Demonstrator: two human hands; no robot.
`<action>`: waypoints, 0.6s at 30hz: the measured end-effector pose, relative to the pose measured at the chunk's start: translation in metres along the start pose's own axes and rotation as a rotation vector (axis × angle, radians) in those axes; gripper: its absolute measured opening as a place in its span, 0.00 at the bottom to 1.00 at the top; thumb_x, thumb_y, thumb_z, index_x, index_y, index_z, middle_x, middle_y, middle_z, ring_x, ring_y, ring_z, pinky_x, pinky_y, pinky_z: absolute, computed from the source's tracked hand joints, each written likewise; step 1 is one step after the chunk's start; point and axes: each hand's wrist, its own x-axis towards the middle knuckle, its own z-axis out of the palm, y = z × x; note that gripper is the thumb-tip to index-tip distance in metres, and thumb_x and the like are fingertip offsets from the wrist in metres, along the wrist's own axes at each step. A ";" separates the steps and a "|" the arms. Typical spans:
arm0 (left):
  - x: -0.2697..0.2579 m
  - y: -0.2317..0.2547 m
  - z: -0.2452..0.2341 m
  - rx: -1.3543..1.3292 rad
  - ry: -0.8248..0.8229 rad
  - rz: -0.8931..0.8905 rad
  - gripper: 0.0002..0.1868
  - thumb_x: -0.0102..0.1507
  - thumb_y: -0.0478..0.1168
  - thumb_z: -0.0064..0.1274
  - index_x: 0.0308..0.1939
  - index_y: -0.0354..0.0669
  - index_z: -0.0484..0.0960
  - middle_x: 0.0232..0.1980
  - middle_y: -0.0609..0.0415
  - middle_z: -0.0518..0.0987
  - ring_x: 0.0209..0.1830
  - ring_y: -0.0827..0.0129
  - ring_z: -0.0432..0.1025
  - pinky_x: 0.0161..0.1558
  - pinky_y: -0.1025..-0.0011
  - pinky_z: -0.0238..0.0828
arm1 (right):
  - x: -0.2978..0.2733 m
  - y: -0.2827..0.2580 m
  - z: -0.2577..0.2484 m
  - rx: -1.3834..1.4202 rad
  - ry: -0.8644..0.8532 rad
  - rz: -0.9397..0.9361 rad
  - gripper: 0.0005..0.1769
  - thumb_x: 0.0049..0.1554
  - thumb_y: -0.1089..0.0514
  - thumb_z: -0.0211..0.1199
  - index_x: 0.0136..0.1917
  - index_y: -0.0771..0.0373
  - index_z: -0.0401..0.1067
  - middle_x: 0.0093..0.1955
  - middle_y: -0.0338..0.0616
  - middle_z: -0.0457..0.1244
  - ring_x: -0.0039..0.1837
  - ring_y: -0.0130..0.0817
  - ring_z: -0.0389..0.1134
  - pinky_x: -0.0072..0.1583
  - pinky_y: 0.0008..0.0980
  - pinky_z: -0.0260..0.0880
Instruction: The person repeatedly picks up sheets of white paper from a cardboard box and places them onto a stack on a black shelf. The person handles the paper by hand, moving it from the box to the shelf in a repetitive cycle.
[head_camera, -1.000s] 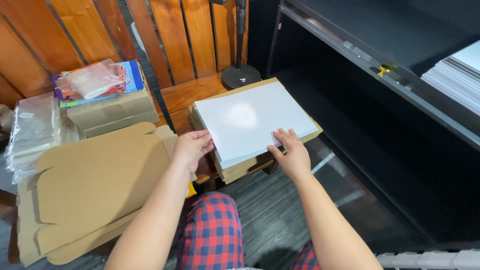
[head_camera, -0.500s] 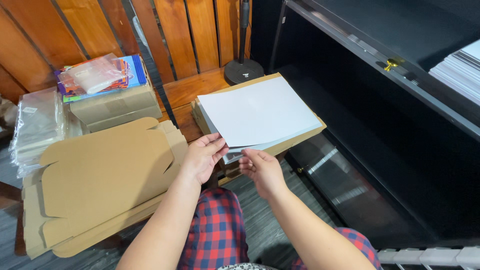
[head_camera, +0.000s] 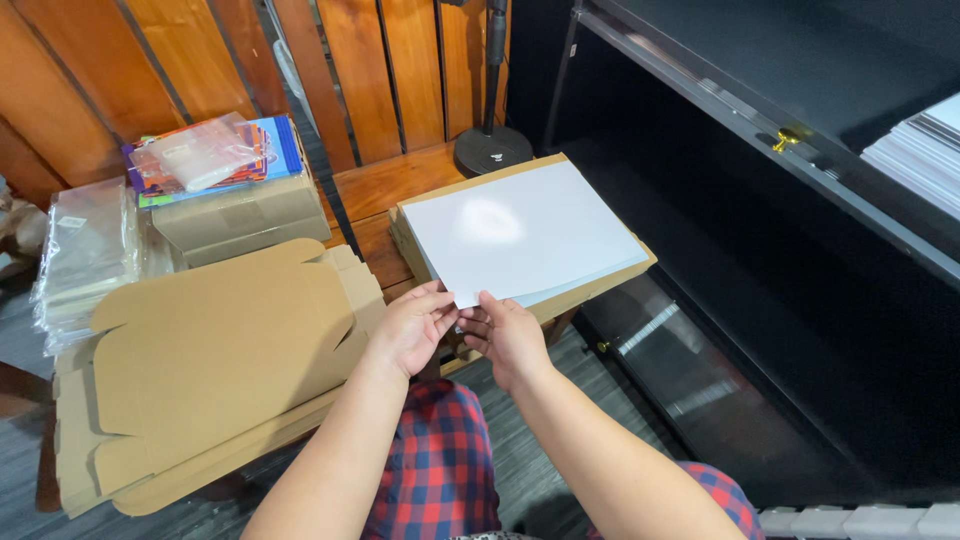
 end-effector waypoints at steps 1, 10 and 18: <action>0.001 0.001 0.001 -0.001 0.000 -0.001 0.17 0.61 0.28 0.62 0.54 0.38 0.83 0.48 0.53 0.83 0.49 0.68 0.79 0.60 0.67 0.78 | 0.001 0.000 -0.002 -0.001 0.001 0.000 0.13 0.67 0.49 0.60 0.48 0.60 0.65 0.44 0.42 0.71 0.45 0.35 0.76 0.47 0.33 0.77; -0.013 0.016 0.017 0.058 0.016 0.010 0.28 0.64 0.34 0.60 0.68 0.38 0.73 0.59 0.41 0.80 0.57 0.57 0.77 0.62 0.57 0.75 | 0.000 0.000 -0.024 -0.068 -0.020 -0.009 0.12 0.65 0.54 0.62 0.49 0.64 0.65 0.42 0.49 0.70 0.48 0.43 0.77 0.52 0.42 0.78; -0.013 0.025 0.021 0.118 0.134 0.090 0.44 0.66 0.35 0.57 0.81 0.40 0.50 0.59 0.31 0.70 0.62 0.46 0.72 0.66 0.48 0.70 | -0.012 -0.019 -0.090 -0.300 -0.113 0.006 0.12 0.63 0.56 0.65 0.47 0.68 0.70 0.35 0.48 0.69 0.46 0.42 0.78 0.51 0.42 0.79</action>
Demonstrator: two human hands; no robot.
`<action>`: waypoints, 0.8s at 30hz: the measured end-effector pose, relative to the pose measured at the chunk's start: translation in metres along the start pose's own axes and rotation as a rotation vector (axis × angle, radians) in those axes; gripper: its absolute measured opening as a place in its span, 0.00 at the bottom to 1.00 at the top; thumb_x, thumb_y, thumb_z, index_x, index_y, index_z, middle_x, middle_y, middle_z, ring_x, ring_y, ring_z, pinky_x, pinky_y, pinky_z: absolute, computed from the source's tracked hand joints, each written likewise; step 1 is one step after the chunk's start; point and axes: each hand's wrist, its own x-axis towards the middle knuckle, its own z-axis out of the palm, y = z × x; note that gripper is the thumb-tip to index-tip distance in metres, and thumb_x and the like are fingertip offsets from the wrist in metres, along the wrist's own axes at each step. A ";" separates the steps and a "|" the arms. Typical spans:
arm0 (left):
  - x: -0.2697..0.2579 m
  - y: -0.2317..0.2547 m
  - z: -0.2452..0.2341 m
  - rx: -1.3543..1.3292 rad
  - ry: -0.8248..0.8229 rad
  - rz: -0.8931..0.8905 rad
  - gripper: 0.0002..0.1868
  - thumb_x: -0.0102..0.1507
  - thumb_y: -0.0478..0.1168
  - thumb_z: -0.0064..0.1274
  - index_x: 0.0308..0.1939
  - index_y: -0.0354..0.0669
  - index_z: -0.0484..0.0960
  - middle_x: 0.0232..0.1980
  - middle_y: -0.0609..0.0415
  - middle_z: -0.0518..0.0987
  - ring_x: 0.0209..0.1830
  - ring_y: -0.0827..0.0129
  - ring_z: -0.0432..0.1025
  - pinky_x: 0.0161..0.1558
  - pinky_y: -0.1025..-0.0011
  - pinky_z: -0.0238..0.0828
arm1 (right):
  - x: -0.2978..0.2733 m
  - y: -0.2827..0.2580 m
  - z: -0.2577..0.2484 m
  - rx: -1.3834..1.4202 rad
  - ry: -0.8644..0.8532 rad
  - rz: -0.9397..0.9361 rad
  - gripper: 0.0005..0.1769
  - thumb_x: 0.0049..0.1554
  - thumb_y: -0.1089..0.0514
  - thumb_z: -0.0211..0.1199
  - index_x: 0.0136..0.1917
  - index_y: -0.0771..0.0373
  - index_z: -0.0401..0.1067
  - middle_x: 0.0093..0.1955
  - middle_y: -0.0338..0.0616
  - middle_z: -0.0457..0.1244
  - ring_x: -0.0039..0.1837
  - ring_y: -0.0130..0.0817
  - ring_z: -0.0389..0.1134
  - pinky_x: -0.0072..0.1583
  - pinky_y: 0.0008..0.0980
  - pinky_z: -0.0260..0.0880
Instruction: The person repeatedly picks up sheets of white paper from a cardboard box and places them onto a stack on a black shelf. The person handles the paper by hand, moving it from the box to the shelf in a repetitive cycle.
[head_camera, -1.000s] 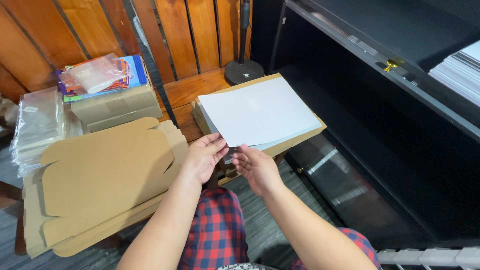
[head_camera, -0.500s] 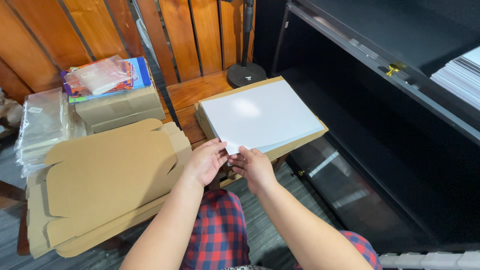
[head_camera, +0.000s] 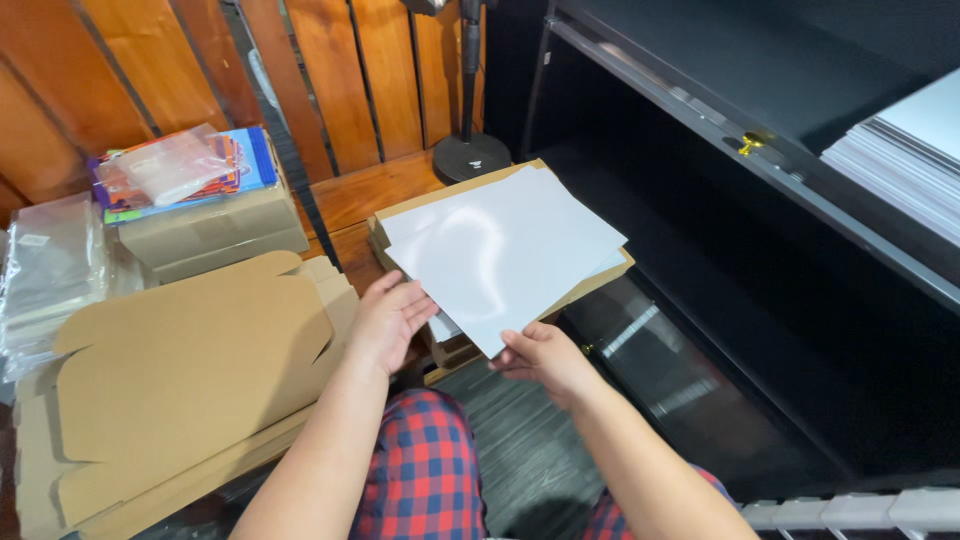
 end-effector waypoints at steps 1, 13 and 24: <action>0.002 0.002 -0.001 0.001 -0.005 -0.003 0.44 0.66 0.35 0.57 0.81 0.40 0.50 0.59 0.31 0.70 0.62 0.46 0.72 0.66 0.48 0.70 | -0.003 -0.003 -0.012 0.002 0.006 -0.001 0.12 0.63 0.56 0.65 0.47 0.68 0.70 0.35 0.48 0.69 0.46 0.42 0.78 0.51 0.42 0.79; -0.017 -0.016 0.019 0.515 -0.039 0.139 0.25 0.65 0.29 0.55 0.66 0.26 0.73 0.46 0.30 0.83 0.40 0.56 0.83 0.44 0.64 0.84 | -0.043 -0.037 -0.107 -0.080 0.206 0.053 0.09 0.62 0.58 0.65 0.46 0.67 0.74 0.37 0.50 0.71 0.42 0.42 0.78 0.47 0.40 0.80; -0.036 -0.021 0.050 0.549 -0.164 0.032 0.35 0.66 0.30 0.51 0.76 0.25 0.58 0.53 0.25 0.78 0.47 0.51 0.82 0.50 0.63 0.83 | -0.029 -0.031 -0.136 -0.002 0.348 -0.040 0.24 0.58 0.63 0.69 0.67 0.70 0.72 0.37 0.51 0.71 0.35 0.36 0.75 0.39 0.29 0.78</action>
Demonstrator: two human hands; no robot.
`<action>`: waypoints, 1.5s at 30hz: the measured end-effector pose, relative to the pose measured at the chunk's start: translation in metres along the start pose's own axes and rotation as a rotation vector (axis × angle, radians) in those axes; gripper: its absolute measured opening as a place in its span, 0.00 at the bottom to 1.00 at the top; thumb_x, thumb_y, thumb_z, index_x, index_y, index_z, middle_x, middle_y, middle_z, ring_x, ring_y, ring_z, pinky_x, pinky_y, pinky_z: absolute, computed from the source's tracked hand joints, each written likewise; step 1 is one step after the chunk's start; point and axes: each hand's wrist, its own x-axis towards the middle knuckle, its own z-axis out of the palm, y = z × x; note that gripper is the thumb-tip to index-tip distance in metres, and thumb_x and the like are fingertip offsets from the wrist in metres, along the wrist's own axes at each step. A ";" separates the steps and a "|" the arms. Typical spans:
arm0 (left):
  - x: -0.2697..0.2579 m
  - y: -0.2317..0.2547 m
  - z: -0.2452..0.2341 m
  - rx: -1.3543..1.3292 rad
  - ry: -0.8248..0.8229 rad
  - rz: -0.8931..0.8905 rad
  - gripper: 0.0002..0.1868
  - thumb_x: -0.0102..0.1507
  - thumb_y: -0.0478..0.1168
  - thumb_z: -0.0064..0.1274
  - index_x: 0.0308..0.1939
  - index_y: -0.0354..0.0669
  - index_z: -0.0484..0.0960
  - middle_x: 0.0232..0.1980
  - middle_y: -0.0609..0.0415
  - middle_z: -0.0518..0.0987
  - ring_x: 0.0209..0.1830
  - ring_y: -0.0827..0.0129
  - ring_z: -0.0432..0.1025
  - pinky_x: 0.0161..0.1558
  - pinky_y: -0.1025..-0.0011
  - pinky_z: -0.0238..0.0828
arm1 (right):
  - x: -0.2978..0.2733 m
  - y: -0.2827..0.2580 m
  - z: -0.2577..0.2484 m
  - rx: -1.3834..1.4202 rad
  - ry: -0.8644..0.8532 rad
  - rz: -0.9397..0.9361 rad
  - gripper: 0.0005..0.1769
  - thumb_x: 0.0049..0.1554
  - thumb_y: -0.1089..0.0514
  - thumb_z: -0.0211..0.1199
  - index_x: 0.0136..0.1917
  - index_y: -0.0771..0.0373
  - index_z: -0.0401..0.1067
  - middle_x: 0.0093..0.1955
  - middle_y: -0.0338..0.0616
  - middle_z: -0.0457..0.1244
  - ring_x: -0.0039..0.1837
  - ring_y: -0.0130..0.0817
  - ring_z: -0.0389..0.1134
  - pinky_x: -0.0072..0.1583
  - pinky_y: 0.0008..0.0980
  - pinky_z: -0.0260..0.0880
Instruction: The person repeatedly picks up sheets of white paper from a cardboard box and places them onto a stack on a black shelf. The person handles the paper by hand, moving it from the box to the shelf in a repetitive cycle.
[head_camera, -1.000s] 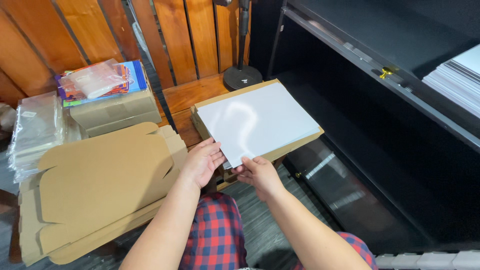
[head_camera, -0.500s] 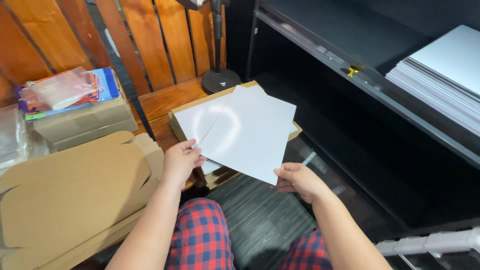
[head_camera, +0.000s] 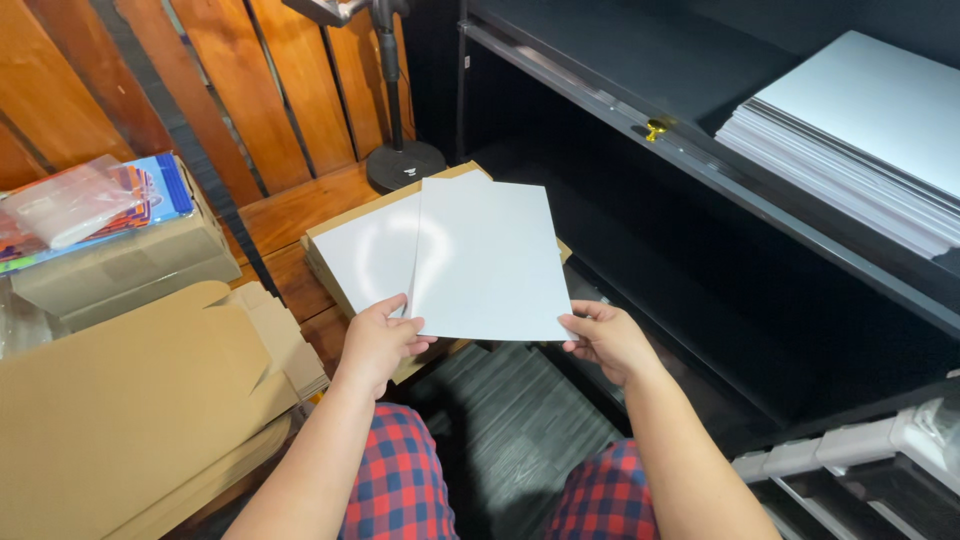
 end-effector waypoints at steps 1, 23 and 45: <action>0.001 -0.001 0.002 0.003 -0.004 0.001 0.35 0.66 0.30 0.51 0.76 0.25 0.58 0.53 0.25 0.78 0.47 0.51 0.82 0.50 0.63 0.83 | -0.003 -0.001 0.002 0.003 0.003 -0.001 0.24 0.58 0.63 0.69 0.67 0.70 0.72 0.37 0.51 0.71 0.35 0.36 0.75 0.39 0.29 0.78; -0.036 0.055 0.002 -0.294 -0.057 0.277 0.41 0.60 0.20 0.54 0.78 0.33 0.62 0.45 0.36 0.78 0.42 0.52 0.81 0.46 0.64 0.83 | -0.067 -0.079 0.026 0.244 0.032 -0.212 0.33 0.56 0.70 0.65 0.75 0.67 0.67 0.39 0.63 0.69 0.36 0.49 0.75 0.37 0.34 0.80; 0.022 0.200 0.209 0.090 -0.291 0.725 0.28 0.67 0.36 0.60 0.71 0.39 0.72 0.68 0.45 0.73 0.62 0.60 0.75 0.51 0.70 0.80 | -0.138 -0.201 -0.136 0.475 0.412 -0.546 0.29 0.57 0.68 0.65 0.72 0.61 0.70 0.40 0.50 0.68 0.38 0.40 0.76 0.40 0.29 0.82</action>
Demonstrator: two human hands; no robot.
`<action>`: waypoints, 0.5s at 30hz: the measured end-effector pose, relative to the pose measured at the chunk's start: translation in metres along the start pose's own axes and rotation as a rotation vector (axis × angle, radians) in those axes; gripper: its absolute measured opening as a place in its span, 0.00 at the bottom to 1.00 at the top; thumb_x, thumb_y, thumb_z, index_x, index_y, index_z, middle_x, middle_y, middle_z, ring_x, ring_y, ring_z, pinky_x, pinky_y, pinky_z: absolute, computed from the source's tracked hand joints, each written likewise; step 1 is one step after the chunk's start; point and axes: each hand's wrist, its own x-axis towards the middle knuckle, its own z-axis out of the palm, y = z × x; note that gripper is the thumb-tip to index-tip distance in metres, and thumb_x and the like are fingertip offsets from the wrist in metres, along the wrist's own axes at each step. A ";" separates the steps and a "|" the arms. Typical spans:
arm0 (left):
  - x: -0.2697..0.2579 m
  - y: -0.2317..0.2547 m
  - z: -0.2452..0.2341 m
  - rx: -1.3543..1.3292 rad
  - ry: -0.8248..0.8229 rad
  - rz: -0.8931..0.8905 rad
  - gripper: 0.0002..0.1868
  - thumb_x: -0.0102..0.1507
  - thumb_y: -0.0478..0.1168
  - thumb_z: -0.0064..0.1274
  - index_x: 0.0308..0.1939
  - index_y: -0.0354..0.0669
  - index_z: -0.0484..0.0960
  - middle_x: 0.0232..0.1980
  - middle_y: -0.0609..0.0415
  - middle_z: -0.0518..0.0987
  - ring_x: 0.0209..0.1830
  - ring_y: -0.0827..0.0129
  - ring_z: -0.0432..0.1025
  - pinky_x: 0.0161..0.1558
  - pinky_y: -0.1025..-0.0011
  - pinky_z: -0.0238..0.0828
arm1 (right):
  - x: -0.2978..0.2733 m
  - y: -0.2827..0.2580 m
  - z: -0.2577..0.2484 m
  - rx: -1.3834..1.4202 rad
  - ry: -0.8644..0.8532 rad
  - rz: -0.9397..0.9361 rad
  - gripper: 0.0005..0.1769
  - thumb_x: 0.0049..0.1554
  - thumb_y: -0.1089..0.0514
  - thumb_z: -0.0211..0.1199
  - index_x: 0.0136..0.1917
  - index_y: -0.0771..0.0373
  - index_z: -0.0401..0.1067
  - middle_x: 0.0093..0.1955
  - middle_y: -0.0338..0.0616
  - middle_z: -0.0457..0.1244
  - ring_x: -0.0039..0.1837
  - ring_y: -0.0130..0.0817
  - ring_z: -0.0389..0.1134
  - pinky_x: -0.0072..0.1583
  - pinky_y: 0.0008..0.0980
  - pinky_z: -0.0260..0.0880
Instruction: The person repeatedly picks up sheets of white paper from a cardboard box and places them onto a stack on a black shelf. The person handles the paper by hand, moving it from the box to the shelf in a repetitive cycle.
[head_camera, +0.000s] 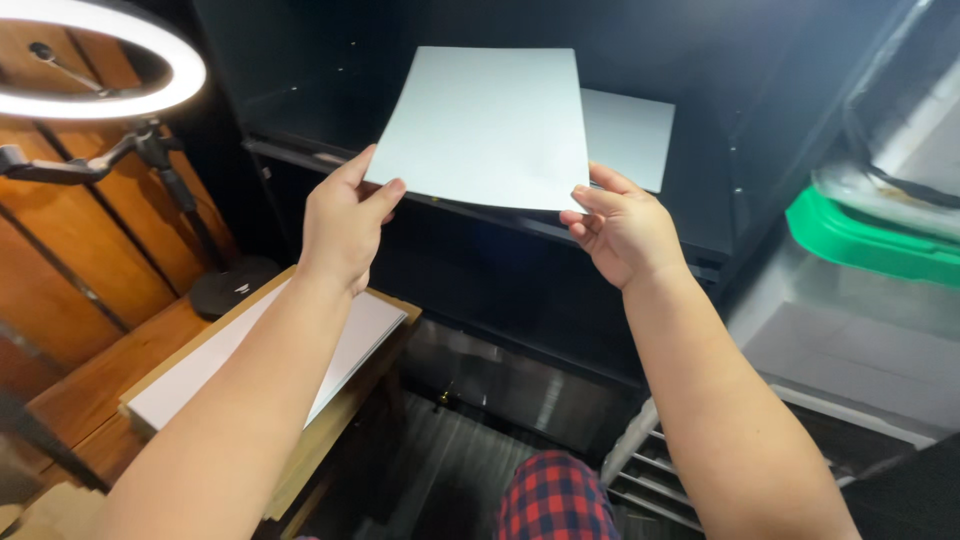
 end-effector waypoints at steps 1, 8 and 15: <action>0.009 -0.003 0.010 -0.007 -0.010 0.003 0.28 0.67 0.36 0.60 0.71 0.39 0.72 0.68 0.45 0.73 0.62 0.60 0.75 0.51 0.70 0.80 | 0.002 -0.004 -0.006 -0.002 0.010 -0.008 0.29 0.57 0.68 0.65 0.72 0.61 0.70 0.40 0.50 0.68 0.38 0.40 0.76 0.40 0.29 0.82; 0.040 0.012 0.080 -0.170 -0.141 -0.110 0.29 0.67 0.37 0.60 0.73 0.45 0.72 0.73 0.44 0.72 0.75 0.54 0.65 0.65 0.65 0.67 | 0.030 -0.017 -0.049 -0.001 0.162 -0.050 0.31 0.58 0.67 0.65 0.75 0.63 0.64 0.43 0.50 0.68 0.41 0.37 0.77 0.42 0.26 0.83; 0.060 0.019 0.122 -0.173 -0.170 -0.180 0.25 0.70 0.37 0.54 0.72 0.43 0.72 0.74 0.40 0.71 0.80 0.51 0.56 0.77 0.50 0.48 | 0.057 -0.024 -0.068 -0.019 0.259 -0.053 0.29 0.60 0.65 0.62 0.73 0.62 0.65 0.50 0.50 0.65 0.47 0.36 0.76 0.47 0.25 0.83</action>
